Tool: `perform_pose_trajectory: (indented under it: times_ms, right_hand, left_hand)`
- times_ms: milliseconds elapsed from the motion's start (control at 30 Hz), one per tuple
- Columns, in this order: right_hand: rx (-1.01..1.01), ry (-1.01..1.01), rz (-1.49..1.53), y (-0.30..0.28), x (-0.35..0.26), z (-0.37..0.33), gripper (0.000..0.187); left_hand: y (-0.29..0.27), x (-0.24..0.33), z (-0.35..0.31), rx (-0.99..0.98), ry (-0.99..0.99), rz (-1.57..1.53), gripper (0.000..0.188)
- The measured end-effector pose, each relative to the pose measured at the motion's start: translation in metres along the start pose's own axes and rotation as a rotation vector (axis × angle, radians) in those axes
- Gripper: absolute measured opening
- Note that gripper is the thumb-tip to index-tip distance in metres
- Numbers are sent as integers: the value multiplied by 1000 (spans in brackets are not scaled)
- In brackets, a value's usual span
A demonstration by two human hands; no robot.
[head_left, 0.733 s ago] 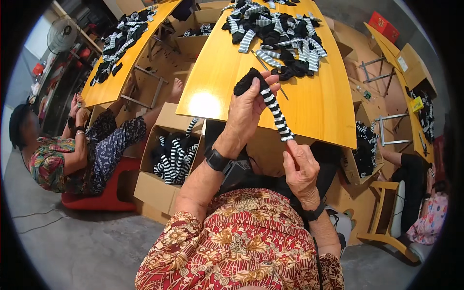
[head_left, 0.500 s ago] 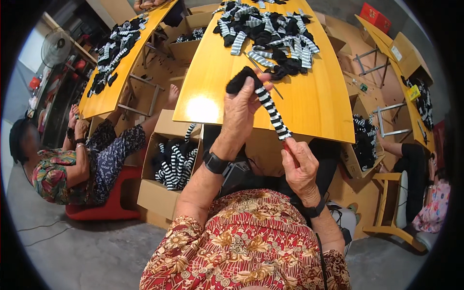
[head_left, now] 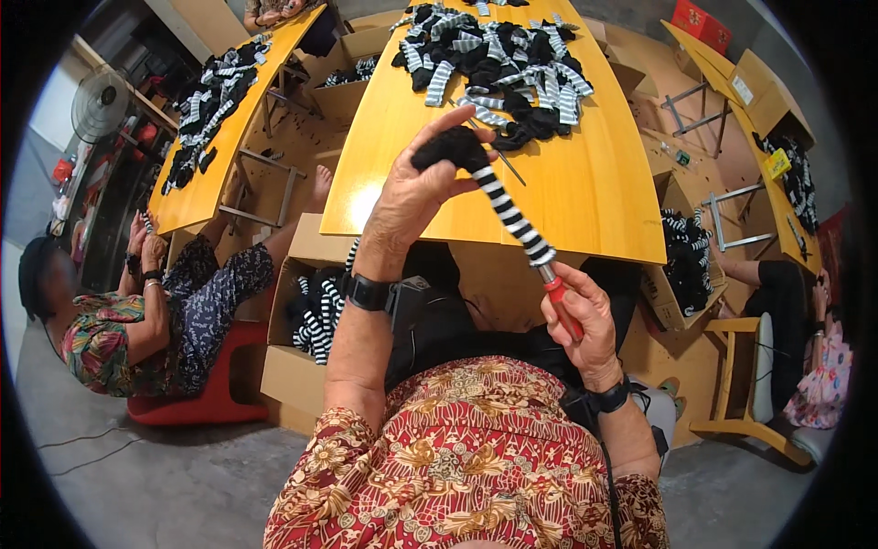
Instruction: The person turns black and white striped socks inside out using a red-handled metal tool. They repeatedly insert the tool into the sock opening, pull the fabric through, and then remove the tool to place the finished sock on the table.
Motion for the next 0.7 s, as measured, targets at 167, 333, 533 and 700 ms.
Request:
perform_pose_trajectory:
  times_ms: [167, 333, 533, 700]
  right_hand:
    - [-91, 143, 349, 1, 9, -4, 36]
    - [-183, 172, 534, -1, 17, -7, 35]
    - [-171, 162, 281, 6, 19, -10, 42]
    - [22, 25, -6, 0, 14, -12, 46]
  left_hand:
    - [-8, 5, -4, -4, -46, 324, 69]
    - [9, 9, -10, -50, -72, 349, 48]
    - [-18, 10, -12, 128, 22, 376, 19]
    - [-33, -3, -17, 270, 96, 306, 11]
Point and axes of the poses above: each hand's wrist, its own z-axis towards the middle knuckle, its own y-axis out of the palm, x = y × z, the point moved 7 cm from there along z, towards the middle knuckle, and after that the axes turned 13 degrees about -z, right-handed, at the moved point
